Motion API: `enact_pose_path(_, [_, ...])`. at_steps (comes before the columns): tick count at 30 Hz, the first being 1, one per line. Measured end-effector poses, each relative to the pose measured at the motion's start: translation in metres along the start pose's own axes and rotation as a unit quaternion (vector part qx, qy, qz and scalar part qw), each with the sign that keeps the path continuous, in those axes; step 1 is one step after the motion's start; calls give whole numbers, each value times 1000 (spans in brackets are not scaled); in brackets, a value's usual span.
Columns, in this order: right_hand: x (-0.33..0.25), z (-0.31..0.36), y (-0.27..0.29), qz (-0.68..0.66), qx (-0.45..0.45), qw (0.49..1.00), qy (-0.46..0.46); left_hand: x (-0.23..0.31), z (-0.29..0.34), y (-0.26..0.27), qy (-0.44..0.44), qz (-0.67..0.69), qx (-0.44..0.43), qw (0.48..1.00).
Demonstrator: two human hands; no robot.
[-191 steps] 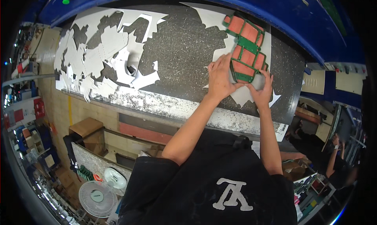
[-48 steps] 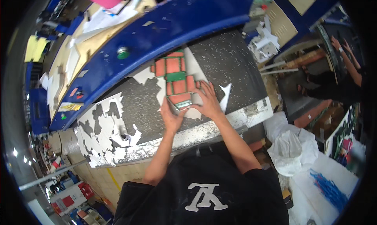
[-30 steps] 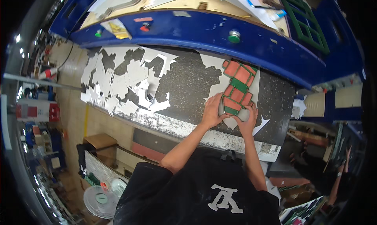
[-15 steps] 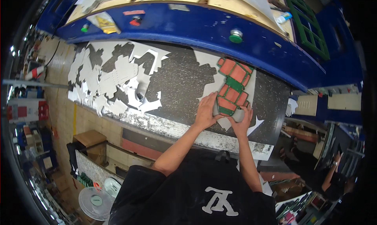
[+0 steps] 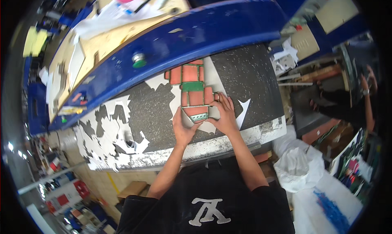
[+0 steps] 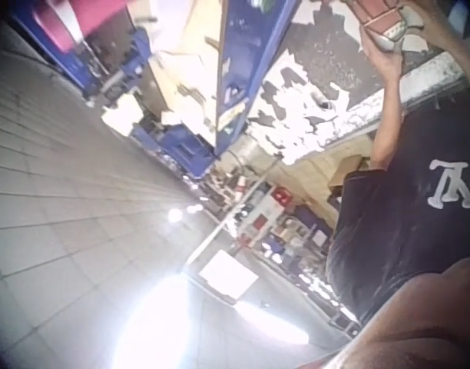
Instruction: The recorder operates a die-cutting machine to cut shapes from flat material, likely for footwear components.
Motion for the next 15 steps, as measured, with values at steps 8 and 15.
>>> enact_pose_path(8, [-4, 0, 0, -3, -26, 999, 19, -26, 8, -6, 19, 58, 39, 997])
enact_pose_path(15, [-1, 0, -1, 20, 4, 999, 43, 1, -3, -2, -22, 1, 35, 999])
Point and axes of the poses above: each hand's wrist, its own z-axis away from the middle knuckle, its own y-axis out of the back of the hand, x = y × z, the point moved 10 cm from there along -z, towards the middle knuckle, and after that the axes turned 7 degrees about x, right-handed, at the moved point
